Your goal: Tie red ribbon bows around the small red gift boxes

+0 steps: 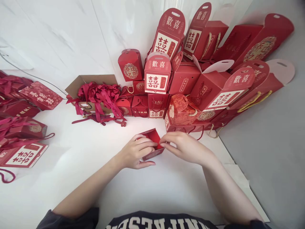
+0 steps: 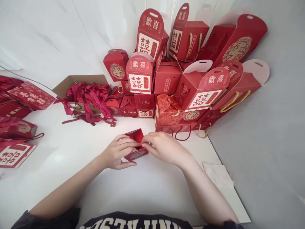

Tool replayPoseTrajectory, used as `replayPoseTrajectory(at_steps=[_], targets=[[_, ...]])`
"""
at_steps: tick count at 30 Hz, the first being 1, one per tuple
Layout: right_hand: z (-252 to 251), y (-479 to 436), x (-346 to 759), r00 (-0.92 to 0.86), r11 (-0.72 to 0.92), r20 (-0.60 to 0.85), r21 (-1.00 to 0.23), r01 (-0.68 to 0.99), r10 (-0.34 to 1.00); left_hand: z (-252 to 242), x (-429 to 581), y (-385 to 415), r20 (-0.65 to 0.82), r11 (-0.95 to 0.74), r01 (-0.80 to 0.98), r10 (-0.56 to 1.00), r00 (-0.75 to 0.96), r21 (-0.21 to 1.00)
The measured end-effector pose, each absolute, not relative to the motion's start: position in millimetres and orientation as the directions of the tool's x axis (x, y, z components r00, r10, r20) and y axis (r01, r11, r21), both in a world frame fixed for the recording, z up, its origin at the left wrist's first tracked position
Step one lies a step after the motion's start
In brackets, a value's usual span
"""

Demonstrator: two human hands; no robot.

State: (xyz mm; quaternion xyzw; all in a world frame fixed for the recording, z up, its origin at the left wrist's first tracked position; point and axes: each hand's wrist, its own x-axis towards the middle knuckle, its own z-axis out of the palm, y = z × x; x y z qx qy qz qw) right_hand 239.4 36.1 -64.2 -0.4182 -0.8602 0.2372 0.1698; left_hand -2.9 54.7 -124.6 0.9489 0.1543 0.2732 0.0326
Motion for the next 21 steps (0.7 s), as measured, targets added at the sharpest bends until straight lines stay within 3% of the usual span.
replayPoseTrajectory(at_steps=[4,9,14,17,21], targets=[[-70,34,221,-0.680,0.583,0.016,-0.529,0.617,0.733,-127,-6,62,0.472,-0.946,0.325,0.292,0.832,0.013],[-69,23,207,-0.678,0.614,-0.055,-0.376,0.694,0.733,-149,-6,55,0.702,-0.930,0.286,0.045,0.711,-0.230],[-77,14,188,-0.640,0.614,-0.164,-0.184,0.768,0.751,-167,-10,52,0.698,-0.970,0.238,0.132,0.704,-0.056],[-83,11,181,-0.600,0.577,-0.196,-0.166,0.800,0.775,-178,-12,52,0.730,-0.985,0.173,0.130,0.671,0.016],[-84,11,181,-0.564,0.547,-0.133,-0.143,0.825,0.815,-188,-14,53,0.760,-0.986,0.129,0.162,0.629,0.104]])
